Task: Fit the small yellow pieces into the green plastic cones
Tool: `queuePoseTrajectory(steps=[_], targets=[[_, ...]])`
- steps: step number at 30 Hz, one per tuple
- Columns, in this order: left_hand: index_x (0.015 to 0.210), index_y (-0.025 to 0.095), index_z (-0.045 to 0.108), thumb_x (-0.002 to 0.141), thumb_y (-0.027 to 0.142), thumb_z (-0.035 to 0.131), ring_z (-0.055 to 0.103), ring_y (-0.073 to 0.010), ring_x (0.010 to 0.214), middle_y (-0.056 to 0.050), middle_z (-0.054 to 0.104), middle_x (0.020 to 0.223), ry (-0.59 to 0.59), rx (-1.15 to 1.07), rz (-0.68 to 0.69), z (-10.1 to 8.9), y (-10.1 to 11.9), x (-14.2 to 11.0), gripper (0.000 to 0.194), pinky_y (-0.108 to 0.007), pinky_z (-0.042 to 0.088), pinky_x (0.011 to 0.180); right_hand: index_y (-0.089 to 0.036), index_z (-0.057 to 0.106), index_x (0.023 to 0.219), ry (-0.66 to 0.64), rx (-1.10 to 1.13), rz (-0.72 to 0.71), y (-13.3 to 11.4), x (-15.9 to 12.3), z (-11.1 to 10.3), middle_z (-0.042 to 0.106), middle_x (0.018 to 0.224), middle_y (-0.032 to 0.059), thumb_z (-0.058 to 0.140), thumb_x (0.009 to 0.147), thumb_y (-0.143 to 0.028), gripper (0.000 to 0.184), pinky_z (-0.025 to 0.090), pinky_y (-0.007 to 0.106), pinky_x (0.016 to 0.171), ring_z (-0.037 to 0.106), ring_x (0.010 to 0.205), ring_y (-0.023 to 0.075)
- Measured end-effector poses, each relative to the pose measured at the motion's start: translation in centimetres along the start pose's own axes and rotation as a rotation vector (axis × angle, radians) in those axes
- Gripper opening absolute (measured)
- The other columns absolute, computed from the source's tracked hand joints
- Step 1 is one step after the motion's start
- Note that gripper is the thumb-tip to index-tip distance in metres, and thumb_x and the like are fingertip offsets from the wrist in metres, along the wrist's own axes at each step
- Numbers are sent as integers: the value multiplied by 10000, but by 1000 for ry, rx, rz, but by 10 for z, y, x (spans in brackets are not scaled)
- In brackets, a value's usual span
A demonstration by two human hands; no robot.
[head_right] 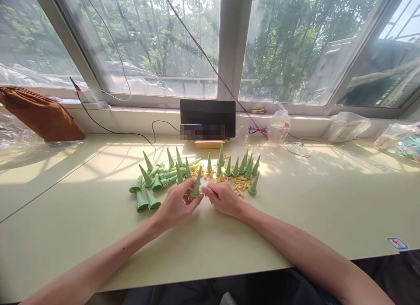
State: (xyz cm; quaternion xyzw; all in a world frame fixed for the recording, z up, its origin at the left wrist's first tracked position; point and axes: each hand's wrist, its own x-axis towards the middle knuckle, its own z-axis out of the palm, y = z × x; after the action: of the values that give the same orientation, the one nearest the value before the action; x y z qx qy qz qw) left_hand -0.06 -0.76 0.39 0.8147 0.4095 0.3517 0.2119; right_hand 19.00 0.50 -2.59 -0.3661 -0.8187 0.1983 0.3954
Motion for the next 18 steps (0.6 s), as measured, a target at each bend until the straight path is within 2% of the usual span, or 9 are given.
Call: queuePoseTrajectory(steps=[5,11,18], targets=[[794,193,443,858,275,565,456,-80,516,40,494,685,-5,2,14,1,1,0,160,-220,392,507,-179,440,591,-8,-20,4,-2,1,-1,459,526,-35,360,1017,-373,475,322,224,536,368,495,85],[786,197,427,869,250,538,468,-84,513,35,518,682,-1,22,36,2,2,-1,148,-219,363,510,-183,424,596,-19,-25,-12,-2,0,0,401,526,-50,463,969,-365,417,296,218,520,343,499,82],[774,200,426,818,177,544,463,-95,524,37,501,674,-18,42,41,3,-2,-2,128,-220,352,513,-185,409,603,-59,-43,-15,-1,1,0,378,533,-53,475,956,-366,402,283,220,519,329,502,83]])
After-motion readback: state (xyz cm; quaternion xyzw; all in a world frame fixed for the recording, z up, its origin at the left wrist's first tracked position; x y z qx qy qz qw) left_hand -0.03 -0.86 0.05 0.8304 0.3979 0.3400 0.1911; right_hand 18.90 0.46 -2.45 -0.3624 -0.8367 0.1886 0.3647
